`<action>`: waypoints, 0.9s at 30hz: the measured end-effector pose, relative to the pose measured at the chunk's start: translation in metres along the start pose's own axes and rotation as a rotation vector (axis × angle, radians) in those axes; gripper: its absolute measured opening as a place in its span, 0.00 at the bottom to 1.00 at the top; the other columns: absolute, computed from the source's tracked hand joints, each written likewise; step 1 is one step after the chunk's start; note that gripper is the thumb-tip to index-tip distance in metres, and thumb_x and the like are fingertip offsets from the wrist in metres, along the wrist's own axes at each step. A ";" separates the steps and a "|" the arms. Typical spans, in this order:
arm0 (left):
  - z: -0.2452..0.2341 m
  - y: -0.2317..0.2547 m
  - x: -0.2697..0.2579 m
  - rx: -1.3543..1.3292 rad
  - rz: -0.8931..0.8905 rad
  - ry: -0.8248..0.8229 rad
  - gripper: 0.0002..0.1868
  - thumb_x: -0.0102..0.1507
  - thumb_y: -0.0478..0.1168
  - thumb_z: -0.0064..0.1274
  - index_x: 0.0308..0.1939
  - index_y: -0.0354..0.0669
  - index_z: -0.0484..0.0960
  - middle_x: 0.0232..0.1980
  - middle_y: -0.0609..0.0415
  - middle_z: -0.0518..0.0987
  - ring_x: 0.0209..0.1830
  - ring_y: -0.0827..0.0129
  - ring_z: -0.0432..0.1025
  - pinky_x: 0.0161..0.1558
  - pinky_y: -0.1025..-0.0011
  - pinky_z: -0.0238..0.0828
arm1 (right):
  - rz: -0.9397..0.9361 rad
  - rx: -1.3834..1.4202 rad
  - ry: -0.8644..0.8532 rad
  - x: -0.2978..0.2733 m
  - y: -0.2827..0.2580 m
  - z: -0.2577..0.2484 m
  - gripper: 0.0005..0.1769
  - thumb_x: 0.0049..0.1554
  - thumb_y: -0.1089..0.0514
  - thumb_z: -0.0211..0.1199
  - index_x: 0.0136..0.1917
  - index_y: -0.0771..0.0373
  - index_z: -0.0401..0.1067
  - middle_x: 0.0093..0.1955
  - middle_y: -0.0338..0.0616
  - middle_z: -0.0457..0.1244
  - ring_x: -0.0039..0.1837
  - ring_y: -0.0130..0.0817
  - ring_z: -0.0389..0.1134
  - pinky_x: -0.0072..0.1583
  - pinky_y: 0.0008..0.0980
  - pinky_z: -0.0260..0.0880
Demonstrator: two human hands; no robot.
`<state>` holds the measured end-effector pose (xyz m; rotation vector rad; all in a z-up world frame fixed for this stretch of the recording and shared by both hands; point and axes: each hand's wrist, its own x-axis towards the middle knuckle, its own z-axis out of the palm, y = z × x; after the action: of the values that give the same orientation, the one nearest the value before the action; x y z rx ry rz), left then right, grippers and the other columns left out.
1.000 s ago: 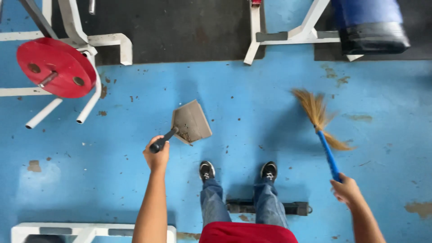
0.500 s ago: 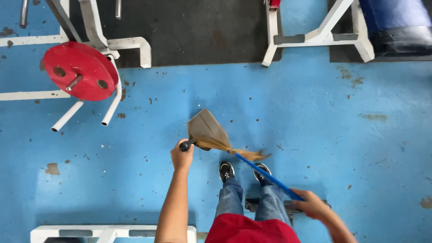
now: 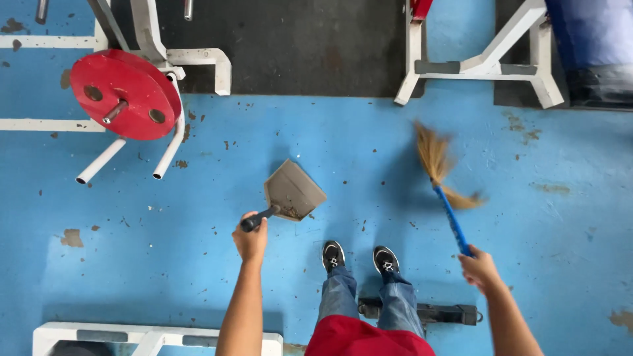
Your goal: Sweeping the gym floor using a broom and dustpan to collect dirt and debris.
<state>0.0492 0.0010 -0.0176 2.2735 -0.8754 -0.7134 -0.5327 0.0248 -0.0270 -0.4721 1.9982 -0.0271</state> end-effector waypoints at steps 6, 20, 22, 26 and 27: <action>0.013 0.001 0.015 0.119 -0.171 -0.045 0.15 0.55 0.48 0.65 0.46 0.59 0.86 0.42 0.45 0.86 0.46 0.46 0.81 0.49 0.53 0.78 | -0.036 0.104 -0.021 0.036 0.038 0.131 0.31 0.59 0.64 0.60 0.75 0.61 0.63 0.27 0.56 0.58 0.22 0.44 0.55 0.18 0.37 0.55; -0.006 -0.030 0.076 0.026 -0.074 0.108 0.16 0.56 0.46 0.66 0.45 0.46 0.87 0.41 0.50 0.85 0.36 0.59 0.79 0.42 0.63 0.76 | 0.085 0.277 -0.247 -0.101 0.009 -0.059 0.28 0.64 0.67 0.57 0.77 0.66 0.68 0.39 0.67 0.62 0.27 0.37 0.48 0.28 0.32 0.42; -0.011 -0.007 0.094 0.041 -0.148 0.103 0.14 0.57 0.47 0.66 0.45 0.50 0.88 0.41 0.53 0.85 0.34 0.62 0.78 0.39 0.63 0.76 | 0.096 0.391 -0.165 -0.064 0.021 -0.084 0.29 0.64 0.65 0.56 0.78 0.59 0.65 0.40 0.64 0.61 0.30 0.39 0.49 0.31 0.34 0.44; -0.013 0.038 0.124 0.040 -0.155 0.080 0.13 0.59 0.44 0.65 0.47 0.48 0.87 0.38 0.54 0.86 0.30 0.67 0.78 0.34 0.67 0.75 | 0.175 0.361 0.051 -0.084 -0.075 -0.089 0.30 0.70 0.61 0.49 0.83 0.48 0.52 0.44 0.60 0.57 0.34 0.39 0.47 0.32 0.36 0.42; -0.008 0.049 0.135 0.044 -0.150 0.085 0.13 0.59 0.44 0.65 0.47 0.48 0.87 0.38 0.54 0.86 0.30 0.67 0.78 0.34 0.67 0.75 | 0.174 0.366 0.044 -0.060 -0.090 -0.087 0.30 0.70 0.61 0.49 0.83 0.48 0.52 0.44 0.60 0.57 0.34 0.39 0.47 0.32 0.36 0.42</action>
<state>0.1211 -0.1239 -0.0141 2.4094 -0.6934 -0.6627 -0.5564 -0.0535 0.0848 -0.0634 2.0134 -0.2916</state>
